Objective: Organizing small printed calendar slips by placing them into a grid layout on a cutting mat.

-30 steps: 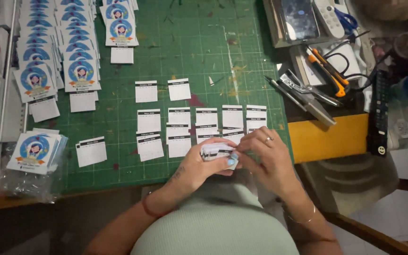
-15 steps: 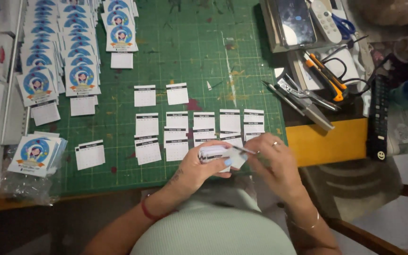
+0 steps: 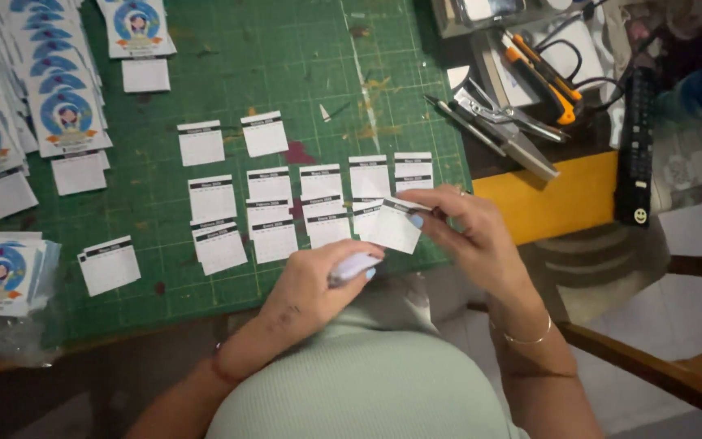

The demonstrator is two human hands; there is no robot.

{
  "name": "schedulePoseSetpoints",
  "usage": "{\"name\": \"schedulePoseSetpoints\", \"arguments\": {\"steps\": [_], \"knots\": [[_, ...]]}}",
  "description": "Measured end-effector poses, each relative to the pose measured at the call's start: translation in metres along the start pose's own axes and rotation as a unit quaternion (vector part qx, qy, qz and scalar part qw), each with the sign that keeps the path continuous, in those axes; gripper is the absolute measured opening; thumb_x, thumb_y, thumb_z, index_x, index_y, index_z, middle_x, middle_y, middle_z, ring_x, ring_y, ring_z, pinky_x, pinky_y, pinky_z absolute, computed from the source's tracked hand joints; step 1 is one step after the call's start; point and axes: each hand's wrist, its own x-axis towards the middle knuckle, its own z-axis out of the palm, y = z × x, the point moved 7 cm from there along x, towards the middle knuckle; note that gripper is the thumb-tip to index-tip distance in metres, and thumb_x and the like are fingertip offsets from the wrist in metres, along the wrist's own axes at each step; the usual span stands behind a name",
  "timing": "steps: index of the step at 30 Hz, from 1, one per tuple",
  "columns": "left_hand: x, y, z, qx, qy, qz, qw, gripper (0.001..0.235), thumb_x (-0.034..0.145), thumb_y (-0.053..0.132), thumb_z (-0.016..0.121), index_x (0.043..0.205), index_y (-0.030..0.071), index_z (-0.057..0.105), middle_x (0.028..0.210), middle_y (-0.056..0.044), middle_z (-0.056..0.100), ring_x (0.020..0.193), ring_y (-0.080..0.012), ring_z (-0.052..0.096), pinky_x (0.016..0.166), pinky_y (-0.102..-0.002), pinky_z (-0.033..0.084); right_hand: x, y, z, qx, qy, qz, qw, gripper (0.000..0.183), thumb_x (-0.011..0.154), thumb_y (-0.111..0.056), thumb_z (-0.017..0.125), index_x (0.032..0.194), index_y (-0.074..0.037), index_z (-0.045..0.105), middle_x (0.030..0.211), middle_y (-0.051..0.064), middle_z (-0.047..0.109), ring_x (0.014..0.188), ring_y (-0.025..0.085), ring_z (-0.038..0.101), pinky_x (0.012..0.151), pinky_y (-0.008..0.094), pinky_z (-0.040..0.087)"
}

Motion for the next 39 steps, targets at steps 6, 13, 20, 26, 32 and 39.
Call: {"name": "schedulePoseSetpoints", "arguments": {"steps": [6,13,20,26,32,39], "knots": [[-0.013,0.012,0.018,0.185,-0.094,0.109,0.972,0.038,0.099,0.019,0.069,0.136,0.011,0.068,0.121,-0.015,0.078,0.108,-0.0399,0.077,0.086,-0.046,0.065,-0.013,0.021,-0.004,-0.061,0.000,-0.012,0.998,0.037,0.101,0.009,0.066,0.136,0.000,0.075,0.082,0.017,0.069,0.069,0.032,0.062,0.072,0.043,0.054],[-0.020,0.007,0.017,0.251,-0.099,0.098,0.958,0.034,0.100,0.017,0.061,0.132,0.009,0.072,0.108,-0.016,0.079,0.090,-0.0403,0.077,0.072,-0.049,0.061,-0.054,0.034,0.002,-0.236,0.061,-0.060,0.968,0.028,0.095,0.009,0.076,0.117,-0.007,0.082,0.091,0.006,0.077,0.080,0.031,0.072,0.074,0.040,0.058],[-0.036,0.013,0.000,0.328,-0.097,0.106,0.934,0.042,0.087,0.014,0.071,0.129,0.013,0.072,0.127,-0.010,0.076,0.093,-0.0317,0.078,0.078,-0.045,0.062,-0.095,0.014,0.042,-0.415,0.107,-0.291,0.855,0.009,0.108,-0.022,0.075,0.114,-0.016,0.079,0.113,0.003,0.086,0.096,0.023,0.078,0.079,0.036,0.047],[-0.043,0.001,-0.006,0.354,-0.093,0.091,0.926,0.053,0.079,0.015,0.082,0.131,0.016,0.068,0.146,-0.004,0.072,0.106,-0.0209,0.078,0.076,-0.040,0.064,-0.090,0.004,0.057,-0.451,0.091,-0.335,0.822,0.017,0.107,-0.019,0.080,0.121,-0.012,0.072,0.114,0.004,0.087,0.096,0.021,0.080,0.081,0.037,0.042],[-0.041,0.005,-0.015,0.349,-0.065,0.100,0.930,0.053,0.076,0.012,0.081,0.127,0.017,0.067,0.145,-0.005,0.073,0.100,-0.0206,0.079,0.076,-0.040,0.065,-0.089,0.026,0.049,-0.347,0.073,-0.208,0.912,0.008,0.109,-0.022,0.063,0.109,-0.017,0.069,0.116,-0.002,0.082,0.102,0.022,0.073,0.083,0.038,0.044],[-0.040,-0.005,-0.009,0.338,-0.076,0.103,0.932,0.060,0.073,0.014,0.083,0.131,0.016,0.067,0.150,-0.007,0.070,0.110,-0.0202,0.077,0.086,-0.039,0.063,-0.078,0.033,0.064,-0.405,0.017,-0.135,0.904,0.009,0.101,-0.008,0.052,0.101,-0.017,0.053,0.139,0.009,0.078,0.139,0.032,0.065,0.104,0.048,0.040]]}}
